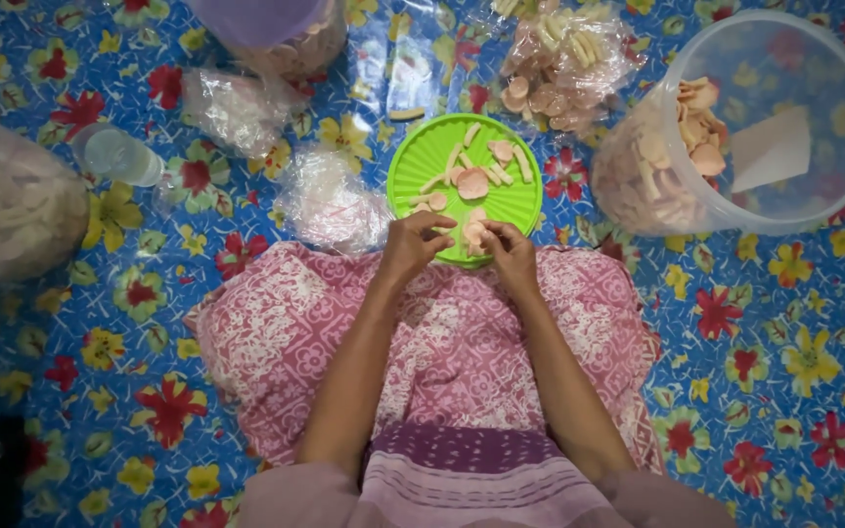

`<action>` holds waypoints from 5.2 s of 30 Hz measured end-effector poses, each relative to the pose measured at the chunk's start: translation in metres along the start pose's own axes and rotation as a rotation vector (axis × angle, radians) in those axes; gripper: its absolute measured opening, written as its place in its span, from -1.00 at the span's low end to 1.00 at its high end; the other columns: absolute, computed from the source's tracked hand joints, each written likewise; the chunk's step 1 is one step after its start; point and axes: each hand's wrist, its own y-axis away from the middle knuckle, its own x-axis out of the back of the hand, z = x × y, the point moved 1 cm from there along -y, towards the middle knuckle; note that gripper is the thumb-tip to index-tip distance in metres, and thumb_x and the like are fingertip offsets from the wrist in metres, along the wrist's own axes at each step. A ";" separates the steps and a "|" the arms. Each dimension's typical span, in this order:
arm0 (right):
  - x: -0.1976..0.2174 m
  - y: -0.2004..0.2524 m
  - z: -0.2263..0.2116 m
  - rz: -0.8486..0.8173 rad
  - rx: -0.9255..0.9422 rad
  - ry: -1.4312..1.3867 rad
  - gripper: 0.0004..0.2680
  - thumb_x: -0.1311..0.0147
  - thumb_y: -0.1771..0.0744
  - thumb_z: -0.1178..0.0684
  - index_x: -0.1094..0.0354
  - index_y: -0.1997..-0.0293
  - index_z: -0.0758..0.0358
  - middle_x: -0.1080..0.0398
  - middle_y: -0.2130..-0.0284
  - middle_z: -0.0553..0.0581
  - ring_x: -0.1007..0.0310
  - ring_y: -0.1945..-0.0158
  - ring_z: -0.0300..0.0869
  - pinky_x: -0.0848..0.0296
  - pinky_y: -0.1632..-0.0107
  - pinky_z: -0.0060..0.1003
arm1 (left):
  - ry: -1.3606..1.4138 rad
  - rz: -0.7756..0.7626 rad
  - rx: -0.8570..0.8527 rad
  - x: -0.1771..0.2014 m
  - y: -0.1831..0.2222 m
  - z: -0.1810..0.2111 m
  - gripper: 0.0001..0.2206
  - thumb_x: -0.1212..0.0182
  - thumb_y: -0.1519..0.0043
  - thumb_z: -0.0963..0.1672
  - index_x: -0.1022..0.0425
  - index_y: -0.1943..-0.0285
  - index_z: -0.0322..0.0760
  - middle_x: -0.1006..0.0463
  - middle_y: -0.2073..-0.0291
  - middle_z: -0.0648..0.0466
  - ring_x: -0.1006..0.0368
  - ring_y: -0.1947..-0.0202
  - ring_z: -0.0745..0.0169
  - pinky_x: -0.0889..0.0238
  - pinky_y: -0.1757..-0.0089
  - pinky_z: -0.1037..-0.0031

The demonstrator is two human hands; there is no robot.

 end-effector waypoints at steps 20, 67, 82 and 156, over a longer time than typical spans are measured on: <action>-0.005 -0.002 -0.012 0.016 -0.006 -0.058 -0.85 -0.06 -0.29 0.15 -0.40 0.11 0.33 -0.32 0.35 0.13 -0.41 0.42 -0.23 -0.45 0.32 -0.42 | -0.013 0.047 -0.143 0.003 -0.008 0.000 -0.72 -0.39 0.12 -0.29 -0.61 0.25 -0.15 -0.56 0.35 0.04 -0.51 0.38 0.19 -0.41 0.34 0.56; -0.003 -0.003 0.007 -0.088 -0.205 -0.113 -0.83 -0.23 -0.22 0.07 -0.41 0.20 0.21 -0.44 0.41 0.15 -0.45 0.38 -0.23 -0.42 0.34 -0.44 | -0.114 -0.099 -0.271 -0.017 -0.004 -0.015 -0.61 -0.39 0.12 -0.25 -0.55 0.10 -0.05 -0.52 0.29 0.03 -0.46 0.19 0.01 -0.37 0.19 0.35; -0.010 0.008 -0.033 -0.112 -0.036 0.047 -0.97 0.06 -0.33 0.13 -0.19 0.24 0.18 -0.32 -0.02 0.22 -0.38 0.02 -0.01 -0.36 0.14 -0.26 | -0.152 0.114 -0.148 -0.003 -0.008 -0.011 -0.71 -0.33 0.06 -0.24 -0.59 0.18 -0.03 -0.53 0.37 0.03 -0.49 0.31 0.03 -0.35 0.23 0.36; -0.014 0.000 -0.022 0.018 -0.189 -0.105 -0.89 -0.11 -0.27 0.11 -0.43 0.18 0.17 -0.43 0.38 0.05 -0.45 0.36 -0.29 -0.49 0.30 -0.43 | -0.030 0.013 -0.018 -0.003 -0.012 -0.012 -0.64 -0.30 0.06 -0.25 -0.51 0.06 -0.15 -0.56 0.35 -0.10 -0.48 0.61 0.16 -0.36 0.47 0.44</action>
